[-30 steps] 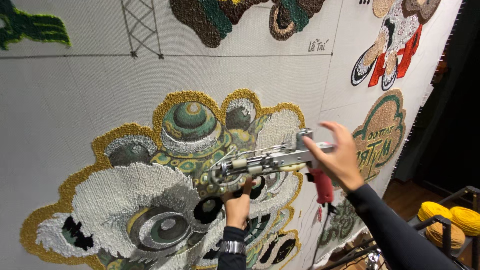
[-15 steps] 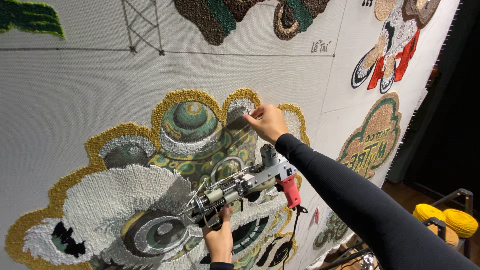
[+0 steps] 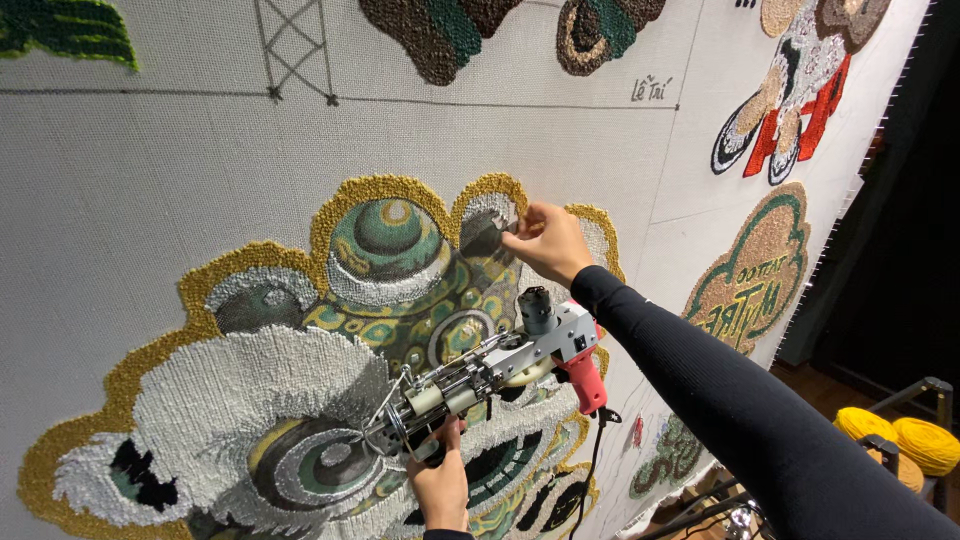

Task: The person uses a handheld electric tufting gun to apply yarn into a stretched canvas, creating a detailed design of a stylized lion head. The operator guides the tool along the contours of the pattern, filling in sections with white and green yarn while occasionally adjusting the yarn feed with their left hand.

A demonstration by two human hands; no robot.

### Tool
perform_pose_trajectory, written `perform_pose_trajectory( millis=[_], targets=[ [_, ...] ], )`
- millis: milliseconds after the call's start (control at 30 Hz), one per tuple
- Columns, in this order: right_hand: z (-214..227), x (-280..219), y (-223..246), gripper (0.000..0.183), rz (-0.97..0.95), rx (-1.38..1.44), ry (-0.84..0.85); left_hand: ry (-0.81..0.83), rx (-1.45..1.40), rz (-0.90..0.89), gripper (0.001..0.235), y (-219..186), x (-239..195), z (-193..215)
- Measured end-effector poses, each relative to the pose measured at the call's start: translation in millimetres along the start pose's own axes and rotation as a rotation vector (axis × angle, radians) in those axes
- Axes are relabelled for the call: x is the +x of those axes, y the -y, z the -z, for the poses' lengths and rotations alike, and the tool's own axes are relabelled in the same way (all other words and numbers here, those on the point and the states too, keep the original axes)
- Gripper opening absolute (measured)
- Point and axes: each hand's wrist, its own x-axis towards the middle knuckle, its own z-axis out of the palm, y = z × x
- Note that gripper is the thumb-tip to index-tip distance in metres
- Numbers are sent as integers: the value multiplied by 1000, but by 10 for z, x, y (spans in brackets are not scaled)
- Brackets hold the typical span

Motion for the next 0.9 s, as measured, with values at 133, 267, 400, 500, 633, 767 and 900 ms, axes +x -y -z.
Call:
perform_pose_trajectory(
  millis=[133, 267, 400, 500, 633, 767, 900],
  targets=[
    [-47, -17, 141, 30, 24, 54, -87, 18, -73, -35, 20, 102, 37, 15],
    [-111, -13, 219, 25, -11, -79, -135, 31, -109, -22, 20, 188, 54, 49],
    [-176, 13, 207, 20, -18, -110, -173, 10, -83, -33, 20, 195, 29, 88],
    [-182, 25, 168, 21, -21, -99, -191, 11, -50, -22, 20, 171, 29, 111],
    [-134, 9, 119, 25, -16, -98, -125, 25, -144, 5, 18, 173, 38, 140],
    [-107, -61, 119, 26, 4, -54, -98, 18, -159, 45, 20, 205, 40, 146],
    [-81, -59, 184, 28, 4, -30, -132, 29, -174, 16, 22, 299, 96, 140]
  ],
)
